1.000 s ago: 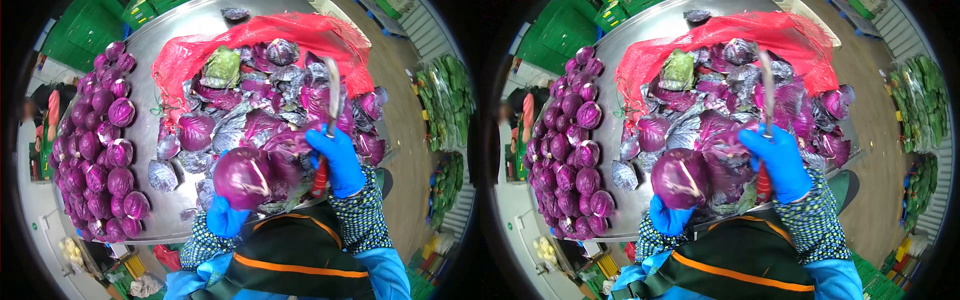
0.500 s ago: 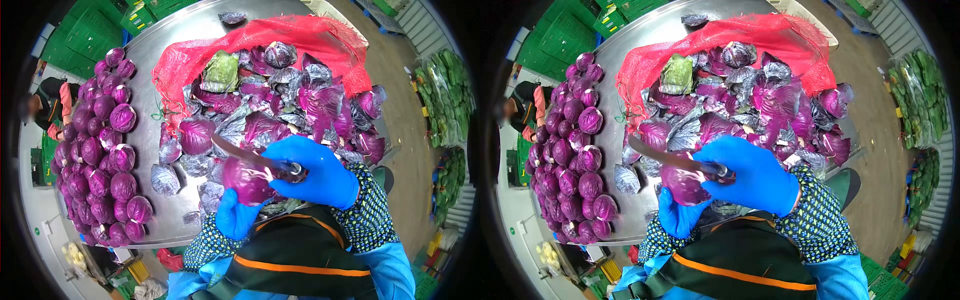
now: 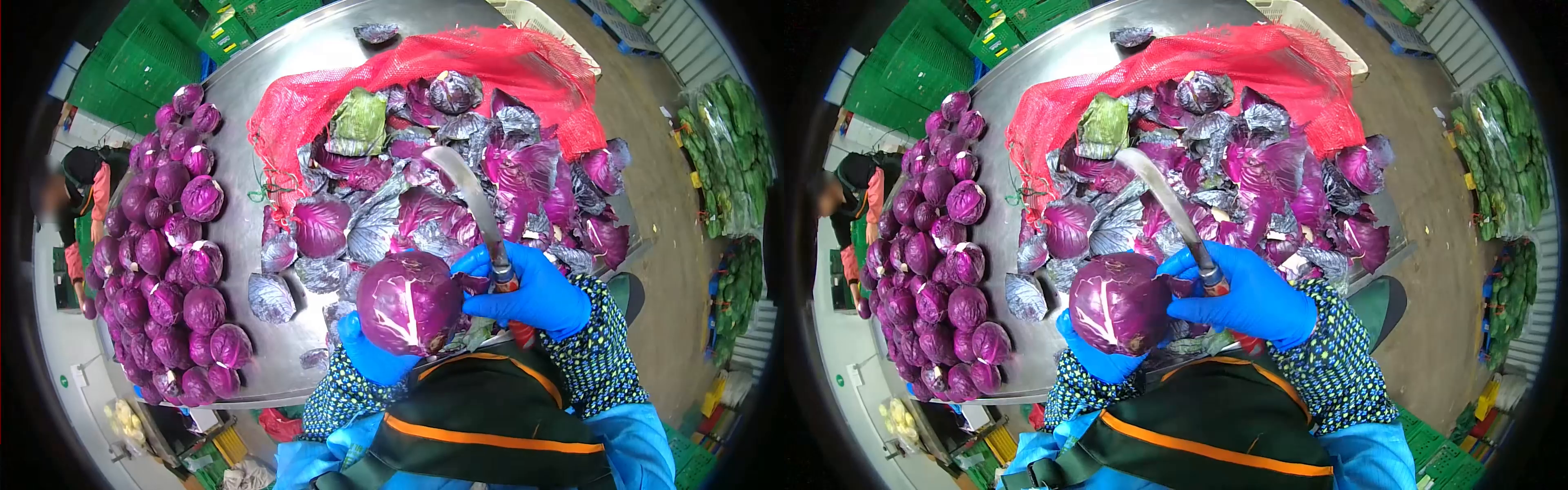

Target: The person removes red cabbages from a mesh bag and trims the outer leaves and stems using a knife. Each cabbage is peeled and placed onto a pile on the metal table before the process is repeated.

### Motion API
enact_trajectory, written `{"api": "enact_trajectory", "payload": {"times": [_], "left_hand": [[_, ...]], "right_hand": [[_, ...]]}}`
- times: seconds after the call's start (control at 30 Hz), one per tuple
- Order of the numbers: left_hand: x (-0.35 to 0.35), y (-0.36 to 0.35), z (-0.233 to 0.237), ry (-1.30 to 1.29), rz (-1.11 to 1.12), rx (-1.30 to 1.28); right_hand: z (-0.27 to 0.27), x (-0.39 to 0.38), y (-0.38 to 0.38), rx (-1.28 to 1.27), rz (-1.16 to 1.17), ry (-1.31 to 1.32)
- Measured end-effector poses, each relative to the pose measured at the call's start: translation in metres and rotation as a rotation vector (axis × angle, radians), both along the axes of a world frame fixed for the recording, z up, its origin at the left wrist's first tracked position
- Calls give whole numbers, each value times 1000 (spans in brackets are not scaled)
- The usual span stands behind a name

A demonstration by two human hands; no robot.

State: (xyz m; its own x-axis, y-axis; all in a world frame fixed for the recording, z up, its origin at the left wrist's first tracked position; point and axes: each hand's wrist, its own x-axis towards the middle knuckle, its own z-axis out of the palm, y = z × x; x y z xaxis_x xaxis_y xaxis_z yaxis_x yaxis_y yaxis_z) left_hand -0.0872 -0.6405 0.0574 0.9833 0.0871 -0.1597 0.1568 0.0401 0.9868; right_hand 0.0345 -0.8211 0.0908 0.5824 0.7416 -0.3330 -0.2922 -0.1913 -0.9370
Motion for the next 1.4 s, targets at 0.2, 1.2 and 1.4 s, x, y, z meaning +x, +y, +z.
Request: {"api": "enact_trajectory", "payload": {"times": [0.2, 1.2, 1.4], "left_hand": [[16, -4, -17, 210, 286, -896], [12, -5, -40, 37, 273, -1045], [13, -10, -48, 147, 259, -1412]], "right_hand": [[10, -6, -8, -39, -29, 148], [-16, -18, 18, 110, -150, -134], [-7, -25, -1, -52, -117, -327]]}}
